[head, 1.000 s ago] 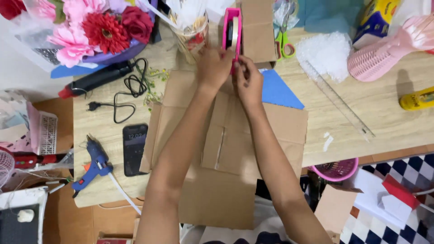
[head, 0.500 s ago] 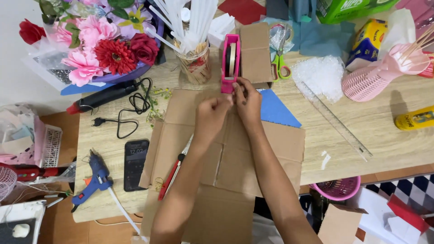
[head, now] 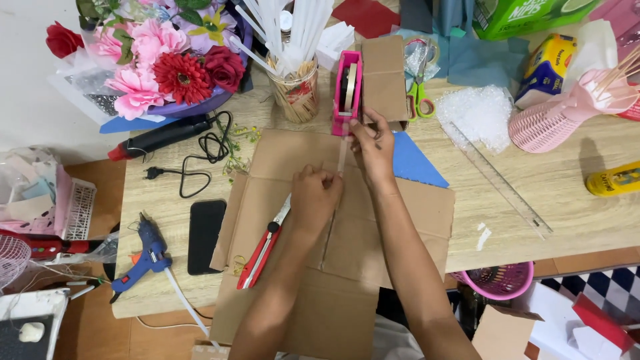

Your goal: The person assembles a cardboard structure by applying clear tape to the edges of a flat cardboard piece. They then use a hot glue gun to apply adhesive along the fold lines and press the flaps together to secure the shape.

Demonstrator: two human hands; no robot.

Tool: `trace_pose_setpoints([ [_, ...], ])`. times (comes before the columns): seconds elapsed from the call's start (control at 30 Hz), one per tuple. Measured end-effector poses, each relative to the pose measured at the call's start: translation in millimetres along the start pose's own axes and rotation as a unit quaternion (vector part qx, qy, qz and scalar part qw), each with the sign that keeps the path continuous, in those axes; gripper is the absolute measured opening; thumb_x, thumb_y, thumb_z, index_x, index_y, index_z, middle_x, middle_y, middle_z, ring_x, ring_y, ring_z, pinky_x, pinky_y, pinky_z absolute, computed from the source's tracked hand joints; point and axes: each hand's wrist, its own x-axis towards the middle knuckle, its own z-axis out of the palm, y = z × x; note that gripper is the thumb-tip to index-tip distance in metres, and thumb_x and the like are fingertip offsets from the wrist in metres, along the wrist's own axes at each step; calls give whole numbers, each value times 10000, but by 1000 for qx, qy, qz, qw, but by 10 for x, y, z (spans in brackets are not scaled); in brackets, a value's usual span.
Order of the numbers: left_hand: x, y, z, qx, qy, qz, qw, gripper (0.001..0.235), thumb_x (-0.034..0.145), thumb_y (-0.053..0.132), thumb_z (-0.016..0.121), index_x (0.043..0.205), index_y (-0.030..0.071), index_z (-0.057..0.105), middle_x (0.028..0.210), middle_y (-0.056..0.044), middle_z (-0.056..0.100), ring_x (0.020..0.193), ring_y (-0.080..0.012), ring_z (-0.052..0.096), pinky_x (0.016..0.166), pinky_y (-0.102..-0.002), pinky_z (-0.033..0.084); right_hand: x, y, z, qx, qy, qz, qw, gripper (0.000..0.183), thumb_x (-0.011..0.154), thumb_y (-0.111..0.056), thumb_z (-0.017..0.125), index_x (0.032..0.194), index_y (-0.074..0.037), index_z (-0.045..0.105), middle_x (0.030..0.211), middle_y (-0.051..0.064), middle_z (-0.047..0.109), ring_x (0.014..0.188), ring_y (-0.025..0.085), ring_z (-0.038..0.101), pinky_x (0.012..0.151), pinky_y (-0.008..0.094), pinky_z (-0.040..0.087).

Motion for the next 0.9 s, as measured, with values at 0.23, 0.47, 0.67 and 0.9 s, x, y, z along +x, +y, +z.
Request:
trace_pose_setpoints([
  [0.23, -19, -21, 6, 3, 7, 0, 1000, 300, 981, 255, 632, 888, -9, 740, 868, -164, 570, 953, -317, 594, 768, -419, 531, 130, 200, -66, -47, 22, 22, 998, 672, 887, -131, 815, 1449, -16, 465, 924, 84, 779, 781, 79, 724, 615, 140, 551],
  [0.47, -56, -34, -96, -1, 9, 14, 1000, 300, 966, 251, 651, 878, -21, 740, 886, -205, 595, 960, -384, 620, 764, -473, 549, 197, 374, -86, -176, 30, -19, 984, 703, 816, -130, 838, 1426, -139, 490, 803, 38, 773, 747, 74, 691, 622, 189, 559],
  [0.67, -285, -78, -253, 8, 46, 64, 997, 222, 918, 286, 654, 931, 104, 782, 857, -49, 661, 880, -276, 624, 835, -396, 473, -225, -379, 61, -139, -13, -43, 989, 508, 869, -70, 697, 1344, -57, 518, 784, -36, 712, 848, 86, 650, 916, 238, 489],
  [0.9, -830, 296, -488, -137, -42, 34, 989, 182, 924, 138, 698, 1077, 98, 787, 997, -9, 771, 736, -97, 638, 701, -239, 521, -764, -1037, -105, 83, -123, 40, 988, 483, 959, -41, 726, 1417, -7, 578, 962, 32, 714, 789, 120, 624, 697, 223, 487],
])
